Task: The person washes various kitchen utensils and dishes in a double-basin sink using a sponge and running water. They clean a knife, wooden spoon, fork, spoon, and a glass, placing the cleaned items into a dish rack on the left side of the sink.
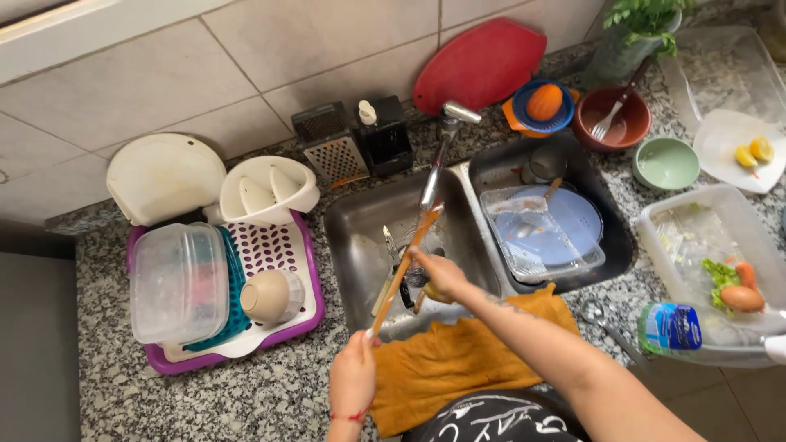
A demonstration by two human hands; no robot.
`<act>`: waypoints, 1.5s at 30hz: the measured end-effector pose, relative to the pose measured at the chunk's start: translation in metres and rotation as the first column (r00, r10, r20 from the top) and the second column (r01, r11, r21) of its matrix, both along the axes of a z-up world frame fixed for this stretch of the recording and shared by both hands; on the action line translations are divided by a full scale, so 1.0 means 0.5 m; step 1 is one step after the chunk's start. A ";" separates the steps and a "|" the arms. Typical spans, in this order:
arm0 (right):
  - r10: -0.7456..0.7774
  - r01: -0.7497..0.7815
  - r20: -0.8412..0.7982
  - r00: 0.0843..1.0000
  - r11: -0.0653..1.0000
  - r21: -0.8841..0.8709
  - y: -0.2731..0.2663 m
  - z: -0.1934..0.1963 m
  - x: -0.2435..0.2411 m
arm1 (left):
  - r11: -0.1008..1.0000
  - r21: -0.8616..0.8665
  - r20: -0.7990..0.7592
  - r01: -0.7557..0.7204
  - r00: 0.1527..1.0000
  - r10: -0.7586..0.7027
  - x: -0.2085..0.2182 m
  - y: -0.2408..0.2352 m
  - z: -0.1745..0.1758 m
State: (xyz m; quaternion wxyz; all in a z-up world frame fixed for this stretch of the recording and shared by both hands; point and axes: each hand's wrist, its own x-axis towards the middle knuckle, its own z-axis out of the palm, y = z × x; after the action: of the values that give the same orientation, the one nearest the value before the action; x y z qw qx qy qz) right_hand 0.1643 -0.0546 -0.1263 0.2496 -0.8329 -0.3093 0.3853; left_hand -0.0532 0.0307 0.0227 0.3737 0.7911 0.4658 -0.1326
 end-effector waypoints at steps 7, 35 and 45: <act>-0.415 0.769 -0.747 0.519 0.608 0.196 0.072 0.107 0.101 | 0.979 -0.149 -0.032 -0.140 0.990 0.137 -0.069 0.028 0.041; -0.579 0.797 -0.551 0.602 0.473 0.374 -0.055 0.164 0.364 | 0.983 0.138 0.328 0.122 0.931 -0.162 0.240 0.094 -0.149; -0.703 0.746 -0.393 0.593 0.296 0.596 -0.111 0.329 0.315 | 0.978 -0.201 0.389 0.060 0.921 0.023 0.470 0.013 -0.030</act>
State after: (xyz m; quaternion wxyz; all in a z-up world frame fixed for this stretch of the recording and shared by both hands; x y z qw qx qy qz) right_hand 0.3220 -0.1102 0.0385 0.7045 -0.7023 -0.0154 0.1014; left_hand 0.1819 0.0370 0.0075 0.5385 0.7623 0.3583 -0.0247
